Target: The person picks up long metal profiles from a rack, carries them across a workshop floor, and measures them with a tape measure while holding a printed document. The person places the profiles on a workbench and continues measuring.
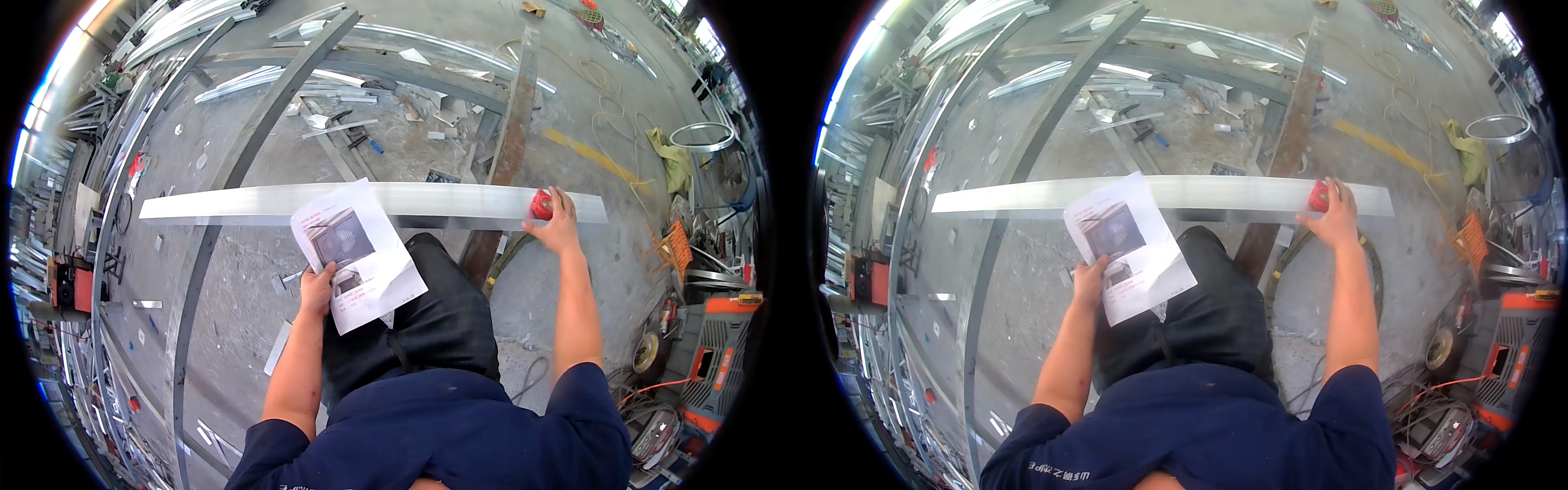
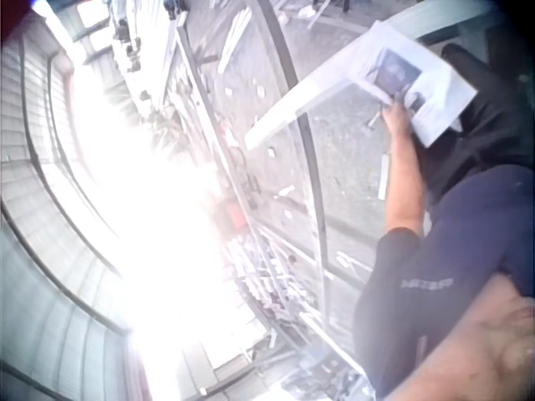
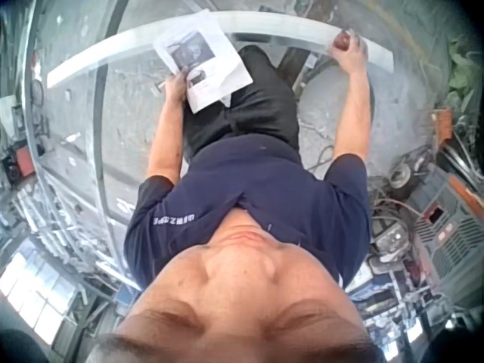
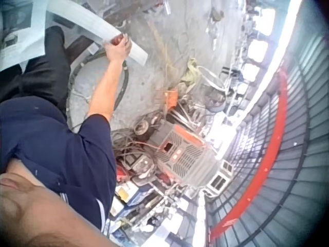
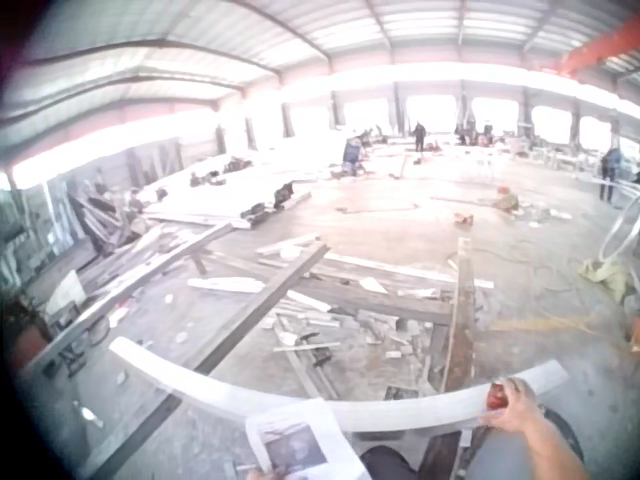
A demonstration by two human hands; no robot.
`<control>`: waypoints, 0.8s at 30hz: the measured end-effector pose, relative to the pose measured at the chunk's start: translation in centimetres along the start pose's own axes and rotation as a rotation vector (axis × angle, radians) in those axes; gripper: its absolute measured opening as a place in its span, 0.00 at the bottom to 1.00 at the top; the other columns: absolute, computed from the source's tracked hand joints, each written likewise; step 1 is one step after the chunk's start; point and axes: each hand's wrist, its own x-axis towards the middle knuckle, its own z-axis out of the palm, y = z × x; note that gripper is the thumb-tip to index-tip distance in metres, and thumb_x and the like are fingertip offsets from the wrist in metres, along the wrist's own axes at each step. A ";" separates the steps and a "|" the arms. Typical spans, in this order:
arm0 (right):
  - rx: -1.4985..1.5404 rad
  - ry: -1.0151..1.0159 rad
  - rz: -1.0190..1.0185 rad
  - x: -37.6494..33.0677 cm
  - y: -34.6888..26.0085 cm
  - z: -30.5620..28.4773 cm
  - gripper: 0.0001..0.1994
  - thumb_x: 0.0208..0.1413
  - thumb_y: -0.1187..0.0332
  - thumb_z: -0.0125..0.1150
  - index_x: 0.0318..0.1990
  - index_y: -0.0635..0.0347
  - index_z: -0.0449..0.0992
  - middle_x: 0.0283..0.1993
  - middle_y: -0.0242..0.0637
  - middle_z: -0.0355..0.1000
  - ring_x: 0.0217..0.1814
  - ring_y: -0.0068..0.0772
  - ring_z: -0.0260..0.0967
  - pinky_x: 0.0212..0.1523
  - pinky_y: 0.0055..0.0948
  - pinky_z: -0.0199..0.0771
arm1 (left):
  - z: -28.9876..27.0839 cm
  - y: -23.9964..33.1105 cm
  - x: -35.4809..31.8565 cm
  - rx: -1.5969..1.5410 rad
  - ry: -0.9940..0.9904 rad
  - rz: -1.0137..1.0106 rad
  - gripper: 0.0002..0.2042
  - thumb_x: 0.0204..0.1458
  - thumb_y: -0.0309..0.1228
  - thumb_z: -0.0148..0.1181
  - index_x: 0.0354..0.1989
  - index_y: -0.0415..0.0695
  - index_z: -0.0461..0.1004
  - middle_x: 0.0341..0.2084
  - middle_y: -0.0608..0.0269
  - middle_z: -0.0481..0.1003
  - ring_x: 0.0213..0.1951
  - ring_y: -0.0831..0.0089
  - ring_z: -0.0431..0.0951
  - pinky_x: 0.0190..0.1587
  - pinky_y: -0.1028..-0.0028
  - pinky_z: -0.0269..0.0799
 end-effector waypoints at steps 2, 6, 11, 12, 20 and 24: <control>0.023 0.099 -0.023 -1.4 -1.1 -0.6 0.46 0.35 0.51 0.73 0.62 0.62 0.58 0.64 0.49 0.56 0.67 0.51 0.50 0.65 0.43 0.52 | -0.2 -0.4 0.2 -0.012 -0.041 0.001 0.12 0.53 0.23 0.57 0.45 0.32 0.71 0.37 0.55 0.77 0.35 0.68 0.78 0.38 0.69 0.75; 0.276 0.185 -0.024 -5.6 -4.5 -0.9 0.42 0.42 0.51 0.69 0.62 0.63 0.58 0.67 0.51 0.52 0.68 0.51 0.49 0.66 0.42 0.51 | -0.5 0.0 -0.2 0.052 -0.027 0.017 0.12 0.53 0.23 0.57 0.45 0.32 0.71 0.37 0.54 0.77 0.36 0.67 0.78 0.40 0.69 0.74; 0.609 -0.385 0.047 -17.7 -9.5 4.0 0.40 0.52 0.51 0.61 0.67 0.61 0.49 0.70 0.51 0.46 0.72 0.50 0.42 0.69 0.39 0.44 | -0.9 -0.1 -0.2 0.020 -0.030 -0.001 0.14 0.52 0.24 0.58 0.46 0.32 0.70 0.38 0.54 0.76 0.37 0.66 0.78 0.41 0.68 0.74; 0.650 -0.569 0.007 -19.5 -10.9 4.2 0.41 0.52 0.52 0.60 0.67 0.60 0.48 0.70 0.51 0.45 0.72 0.51 0.40 0.69 0.38 0.42 | -1.1 -0.4 0.0 -0.021 -0.045 -0.012 0.14 0.52 0.24 0.59 0.46 0.32 0.70 0.39 0.54 0.76 0.37 0.66 0.78 0.41 0.68 0.74; 0.524 -0.406 -0.090 -15.2 -13.1 -0.2 0.27 0.48 0.62 0.65 0.54 0.63 0.67 0.56 0.50 0.66 0.60 0.48 0.61 0.60 0.37 0.60 | -2.1 -1.1 1.0 -0.127 -0.089 0.005 0.15 0.52 0.25 0.59 0.47 0.32 0.69 0.38 0.54 0.76 0.36 0.65 0.78 0.39 0.66 0.76; 0.891 0.316 -0.180 -10.5 -17.7 -13.9 0.11 0.42 0.75 0.64 0.36 0.62 0.74 0.40 0.39 0.72 0.40 0.33 0.71 0.42 0.30 0.71 | -2.2 0.0 -0.5 -0.084 -0.028 0.023 0.13 0.52 0.25 0.58 0.45 0.31 0.71 0.37 0.53 0.76 0.35 0.65 0.78 0.38 0.65 0.76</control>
